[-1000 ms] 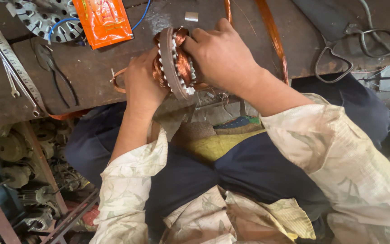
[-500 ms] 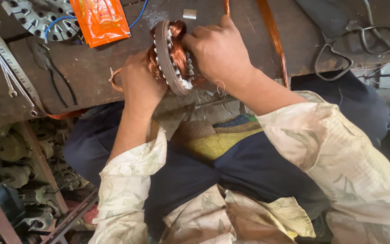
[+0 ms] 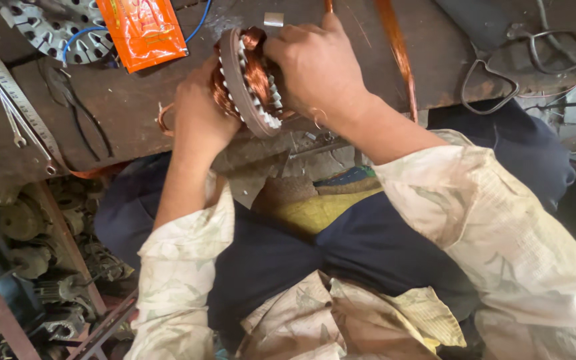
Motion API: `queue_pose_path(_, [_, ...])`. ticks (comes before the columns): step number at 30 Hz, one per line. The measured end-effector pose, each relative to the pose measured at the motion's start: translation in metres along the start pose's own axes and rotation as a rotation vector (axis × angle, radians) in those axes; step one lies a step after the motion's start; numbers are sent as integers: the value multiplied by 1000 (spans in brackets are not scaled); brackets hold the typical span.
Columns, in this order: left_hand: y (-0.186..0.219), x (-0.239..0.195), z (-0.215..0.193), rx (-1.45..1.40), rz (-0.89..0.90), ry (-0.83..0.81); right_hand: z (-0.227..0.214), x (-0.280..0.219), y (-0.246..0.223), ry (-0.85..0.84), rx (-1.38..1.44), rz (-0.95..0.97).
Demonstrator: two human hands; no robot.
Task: The person sits cross-legged and winds a flat copper wire around a circular stator core, inserting the wire into slots and using a metal bar to press the windings down. The person continues this process, building up layers of copper wire on the stator.
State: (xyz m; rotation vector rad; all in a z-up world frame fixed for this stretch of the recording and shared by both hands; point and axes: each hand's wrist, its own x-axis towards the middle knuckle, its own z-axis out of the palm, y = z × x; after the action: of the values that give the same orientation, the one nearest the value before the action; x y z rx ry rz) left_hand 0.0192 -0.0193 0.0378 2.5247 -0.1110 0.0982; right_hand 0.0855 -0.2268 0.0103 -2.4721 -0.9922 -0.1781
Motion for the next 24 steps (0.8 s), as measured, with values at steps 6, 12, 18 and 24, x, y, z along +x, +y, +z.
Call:
queue_pose_path(6, [-11, 25, -13, -51, -121, -242, -1, 3, 1, -75, -52, -35])
queue_pose_path(12, [-11, 26, -18, 29, 34, -272, -5, -3, 8, -38, 5, -83])
queue_pose_path(18, [-4, 24, -5, -274, 23, -110, 0, 3, -4, -23, -1, -11])
queue_pose_path(24, [-8, 24, -3, -290, -18, -174, -13, -3, -3, -49, 34, 46])
